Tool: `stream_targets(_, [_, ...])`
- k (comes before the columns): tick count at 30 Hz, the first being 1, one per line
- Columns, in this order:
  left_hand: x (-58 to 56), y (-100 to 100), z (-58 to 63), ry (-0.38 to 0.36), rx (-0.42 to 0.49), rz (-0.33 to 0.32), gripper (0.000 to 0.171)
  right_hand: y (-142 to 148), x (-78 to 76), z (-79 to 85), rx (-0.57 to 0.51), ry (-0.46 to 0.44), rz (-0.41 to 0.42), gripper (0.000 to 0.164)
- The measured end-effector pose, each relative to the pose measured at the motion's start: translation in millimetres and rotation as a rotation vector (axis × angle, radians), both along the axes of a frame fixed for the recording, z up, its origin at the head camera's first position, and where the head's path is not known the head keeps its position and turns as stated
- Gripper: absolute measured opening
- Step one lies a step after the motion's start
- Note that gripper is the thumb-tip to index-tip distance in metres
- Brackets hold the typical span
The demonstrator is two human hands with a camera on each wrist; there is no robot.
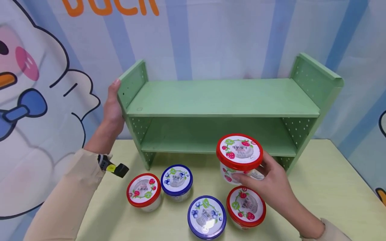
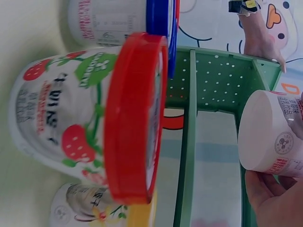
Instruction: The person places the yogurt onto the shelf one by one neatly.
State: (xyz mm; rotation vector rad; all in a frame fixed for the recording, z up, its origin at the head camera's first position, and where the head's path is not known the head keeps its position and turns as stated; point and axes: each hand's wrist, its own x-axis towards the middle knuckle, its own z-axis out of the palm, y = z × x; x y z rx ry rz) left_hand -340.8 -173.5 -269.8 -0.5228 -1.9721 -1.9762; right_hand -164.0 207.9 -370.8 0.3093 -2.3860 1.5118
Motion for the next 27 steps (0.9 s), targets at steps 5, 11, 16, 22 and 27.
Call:
stream_targets(5, [0.5,0,0.3,0.009,-0.003,0.005,0.055,-6,-3.8,4.6,0.002,0.017,0.003,0.067])
stream_targets(11, [1.5,0,1.0,-0.013,-0.008,0.024,0.054,-14,-6.7,8.4,0.016,0.030,-0.012,0.066])
stream_targets(16, [2.9,0,1.2,-0.027,-0.016,0.049,0.055,-23,-12.0,11.9,-0.002,0.058,-0.003,0.065])
stream_targets(22, [2.2,0,0.4,-0.035,-0.029,0.068,0.056,-34,-16.6,14.9,-0.031,0.064,0.003,0.065])
stream_targets(27, [1.0,1,-0.3,-0.018,-0.020,0.056,0.056,-40,-20.1,15.3,-0.051,0.064,-0.003,0.066])
